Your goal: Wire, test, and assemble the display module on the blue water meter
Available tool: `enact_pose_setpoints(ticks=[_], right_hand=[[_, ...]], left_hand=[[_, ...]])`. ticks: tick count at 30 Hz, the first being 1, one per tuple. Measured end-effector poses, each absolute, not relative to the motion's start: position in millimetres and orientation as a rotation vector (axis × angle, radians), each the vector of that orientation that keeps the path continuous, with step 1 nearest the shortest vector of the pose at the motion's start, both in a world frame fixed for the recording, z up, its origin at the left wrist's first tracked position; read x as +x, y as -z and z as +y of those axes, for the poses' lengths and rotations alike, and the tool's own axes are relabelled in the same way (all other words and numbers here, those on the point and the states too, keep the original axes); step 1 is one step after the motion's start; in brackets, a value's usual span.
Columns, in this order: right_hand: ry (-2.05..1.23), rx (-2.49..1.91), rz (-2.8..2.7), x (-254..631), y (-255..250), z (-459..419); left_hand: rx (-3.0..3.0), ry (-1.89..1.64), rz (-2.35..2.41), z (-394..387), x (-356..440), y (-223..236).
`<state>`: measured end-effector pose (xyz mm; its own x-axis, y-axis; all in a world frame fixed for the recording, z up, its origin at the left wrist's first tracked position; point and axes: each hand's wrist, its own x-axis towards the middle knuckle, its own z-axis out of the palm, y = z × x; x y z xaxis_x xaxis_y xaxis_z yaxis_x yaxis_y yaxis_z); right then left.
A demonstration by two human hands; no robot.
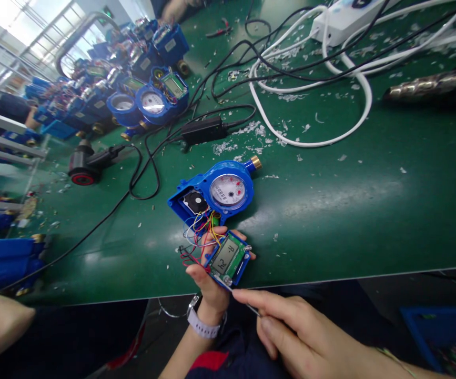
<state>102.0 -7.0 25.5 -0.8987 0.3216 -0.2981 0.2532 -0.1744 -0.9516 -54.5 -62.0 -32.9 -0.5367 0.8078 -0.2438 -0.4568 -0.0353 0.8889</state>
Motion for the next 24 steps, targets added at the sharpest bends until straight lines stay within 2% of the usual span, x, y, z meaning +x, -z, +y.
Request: enact_pose_setpoints(ticks=[10,18,22,24], right_hand=[[-2.416,-0.86,-1.77,106.2,-36.8,-18.0],[-2.086,-0.596,-2.075,107.5,-20.8,-19.3],[-2.494,-0.838,-1.777,106.5,-32.2,-9.1],[-2.66,-0.821,-1.667,105.0,-37.0,-3.3]], left_hand=[[0.451,-1.714,1.509,-64.5,-52.8,38.1],[0.497,-1.69,1.613,-61.9,-54.3,35.9],[0.46,-1.694,1.588,-60.4,-52.7,32.7],[0.451,-1.695,1.545,-60.7,-51.6,32.9]])
